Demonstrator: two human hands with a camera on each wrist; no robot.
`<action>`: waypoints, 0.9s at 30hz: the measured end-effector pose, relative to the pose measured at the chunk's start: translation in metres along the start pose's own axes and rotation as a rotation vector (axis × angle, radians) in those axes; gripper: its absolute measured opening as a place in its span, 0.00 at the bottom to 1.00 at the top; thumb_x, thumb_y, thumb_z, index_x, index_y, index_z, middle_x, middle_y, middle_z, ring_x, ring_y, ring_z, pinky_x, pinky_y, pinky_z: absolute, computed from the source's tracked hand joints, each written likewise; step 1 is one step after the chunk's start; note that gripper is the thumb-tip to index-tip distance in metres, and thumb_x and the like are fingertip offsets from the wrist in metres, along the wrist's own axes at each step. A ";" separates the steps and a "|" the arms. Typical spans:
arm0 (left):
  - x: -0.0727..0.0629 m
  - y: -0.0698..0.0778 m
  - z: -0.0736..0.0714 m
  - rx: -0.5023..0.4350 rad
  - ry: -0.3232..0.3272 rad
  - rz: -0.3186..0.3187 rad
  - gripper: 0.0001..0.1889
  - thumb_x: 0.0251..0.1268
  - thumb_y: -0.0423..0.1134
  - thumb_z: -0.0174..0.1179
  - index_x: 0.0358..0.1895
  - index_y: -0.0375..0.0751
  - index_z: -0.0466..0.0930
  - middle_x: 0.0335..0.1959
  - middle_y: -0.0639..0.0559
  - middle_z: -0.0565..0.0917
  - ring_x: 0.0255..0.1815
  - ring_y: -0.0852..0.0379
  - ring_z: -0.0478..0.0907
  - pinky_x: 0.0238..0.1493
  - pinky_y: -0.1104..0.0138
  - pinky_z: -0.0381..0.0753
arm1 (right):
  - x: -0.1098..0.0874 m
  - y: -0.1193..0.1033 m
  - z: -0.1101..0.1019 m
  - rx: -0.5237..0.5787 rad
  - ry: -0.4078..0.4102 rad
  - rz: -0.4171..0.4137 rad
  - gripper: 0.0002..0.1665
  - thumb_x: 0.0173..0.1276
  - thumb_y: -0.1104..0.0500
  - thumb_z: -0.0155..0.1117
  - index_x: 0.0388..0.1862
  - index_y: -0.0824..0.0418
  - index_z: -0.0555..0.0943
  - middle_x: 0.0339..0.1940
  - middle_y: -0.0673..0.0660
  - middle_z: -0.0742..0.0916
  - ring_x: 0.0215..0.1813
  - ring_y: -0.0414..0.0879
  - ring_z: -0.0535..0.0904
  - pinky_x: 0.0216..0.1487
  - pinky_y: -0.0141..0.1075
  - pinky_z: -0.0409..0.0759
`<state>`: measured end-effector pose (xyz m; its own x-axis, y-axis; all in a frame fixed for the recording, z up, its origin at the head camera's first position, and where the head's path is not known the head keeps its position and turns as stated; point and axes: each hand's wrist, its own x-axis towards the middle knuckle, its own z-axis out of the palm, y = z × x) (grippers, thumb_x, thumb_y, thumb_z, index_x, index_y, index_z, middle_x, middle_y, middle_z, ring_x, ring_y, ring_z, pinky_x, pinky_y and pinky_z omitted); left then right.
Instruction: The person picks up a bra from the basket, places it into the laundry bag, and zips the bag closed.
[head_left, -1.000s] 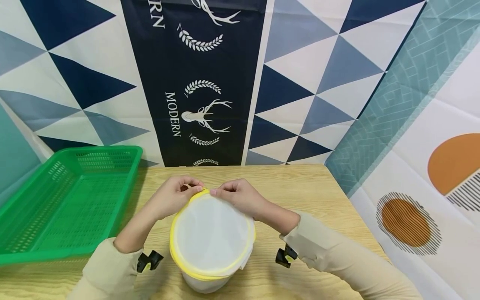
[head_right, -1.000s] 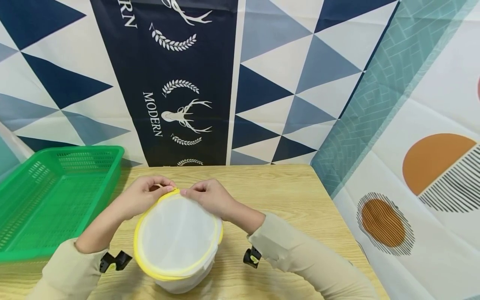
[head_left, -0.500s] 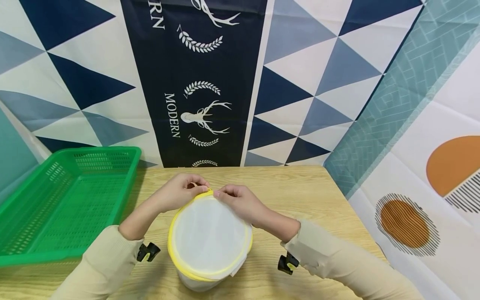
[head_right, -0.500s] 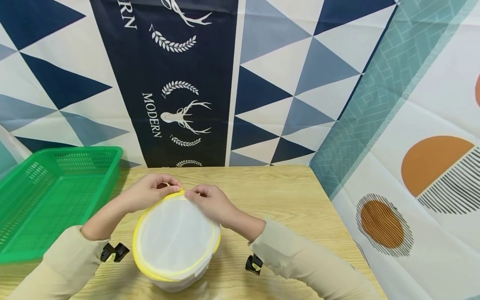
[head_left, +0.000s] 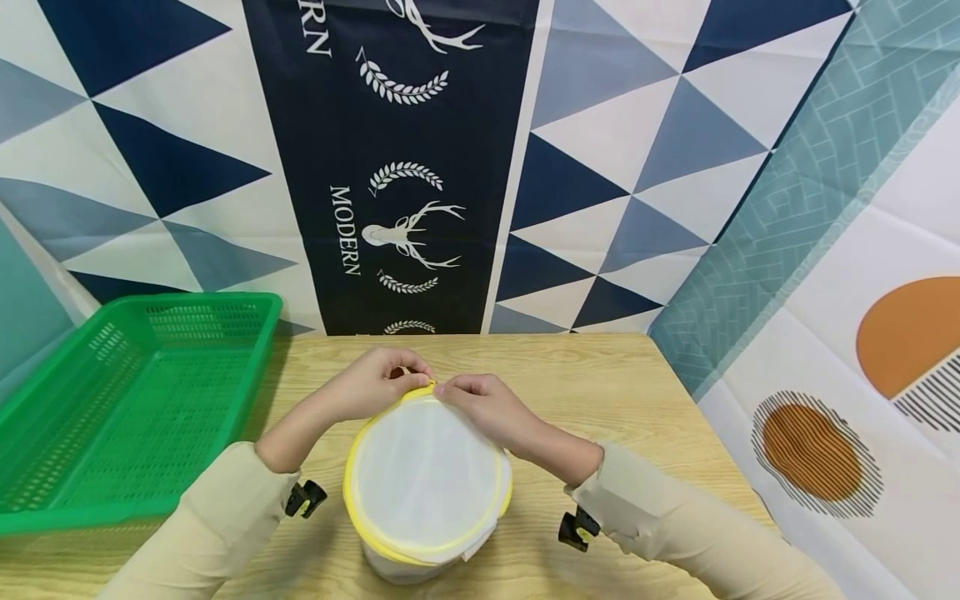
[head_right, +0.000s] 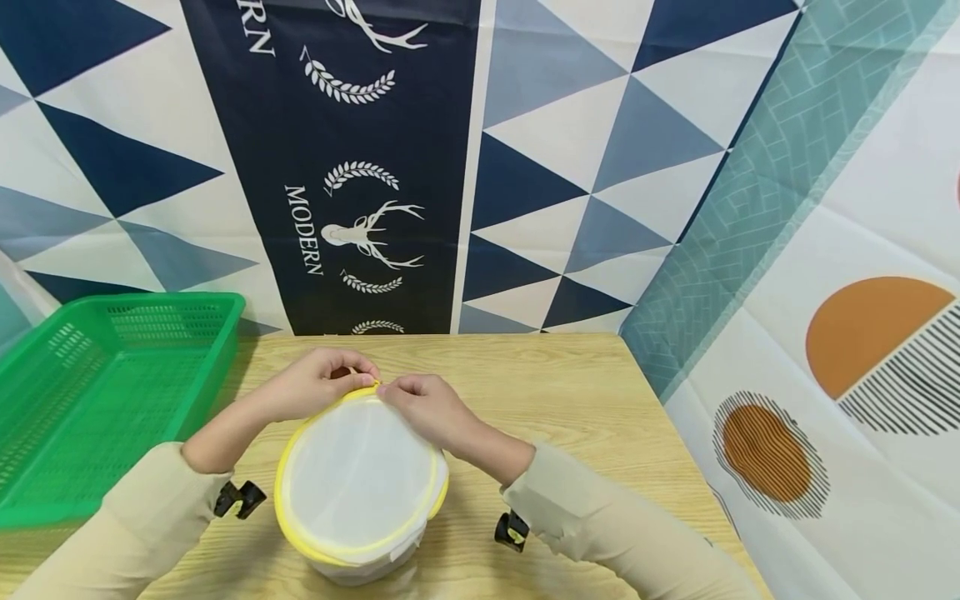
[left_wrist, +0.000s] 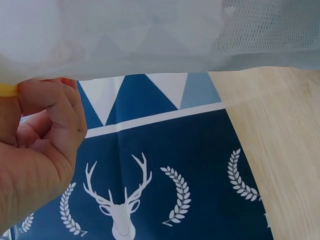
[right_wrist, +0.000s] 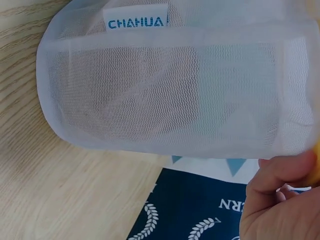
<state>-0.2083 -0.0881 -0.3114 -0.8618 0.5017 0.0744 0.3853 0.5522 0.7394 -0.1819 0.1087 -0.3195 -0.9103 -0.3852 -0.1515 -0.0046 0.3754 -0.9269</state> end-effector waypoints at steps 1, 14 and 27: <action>0.000 0.000 0.001 -0.002 -0.001 -0.002 0.07 0.66 0.37 0.56 0.39 0.40 0.83 0.34 0.50 0.82 0.29 0.58 0.71 0.34 0.68 0.72 | 0.000 0.000 0.000 0.003 0.003 0.001 0.18 0.70 0.52 0.53 0.38 0.65 0.83 0.30 0.52 0.84 0.22 0.38 0.77 0.23 0.30 0.76; 0.000 0.001 0.006 -0.012 0.019 -0.012 0.06 0.66 0.38 0.56 0.39 0.43 0.83 0.35 0.51 0.81 0.26 0.58 0.70 0.33 0.68 0.72 | -0.003 0.008 -0.001 0.059 0.019 -0.026 0.20 0.70 0.51 0.55 0.39 0.67 0.84 0.23 0.51 0.84 0.20 0.39 0.79 0.22 0.32 0.79; -0.003 0.000 0.010 -0.023 0.039 -0.008 0.06 0.66 0.38 0.57 0.38 0.42 0.83 0.33 0.51 0.80 0.26 0.57 0.68 0.30 0.70 0.70 | -0.009 0.013 -0.003 0.068 0.049 -0.023 0.20 0.70 0.52 0.54 0.40 0.68 0.84 0.23 0.53 0.84 0.19 0.39 0.80 0.23 0.34 0.80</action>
<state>-0.2022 -0.0829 -0.3187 -0.8771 0.4709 0.0942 0.3712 0.5403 0.7552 -0.1754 0.1193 -0.3288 -0.9294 -0.3508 -0.1147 0.0012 0.3081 -0.9514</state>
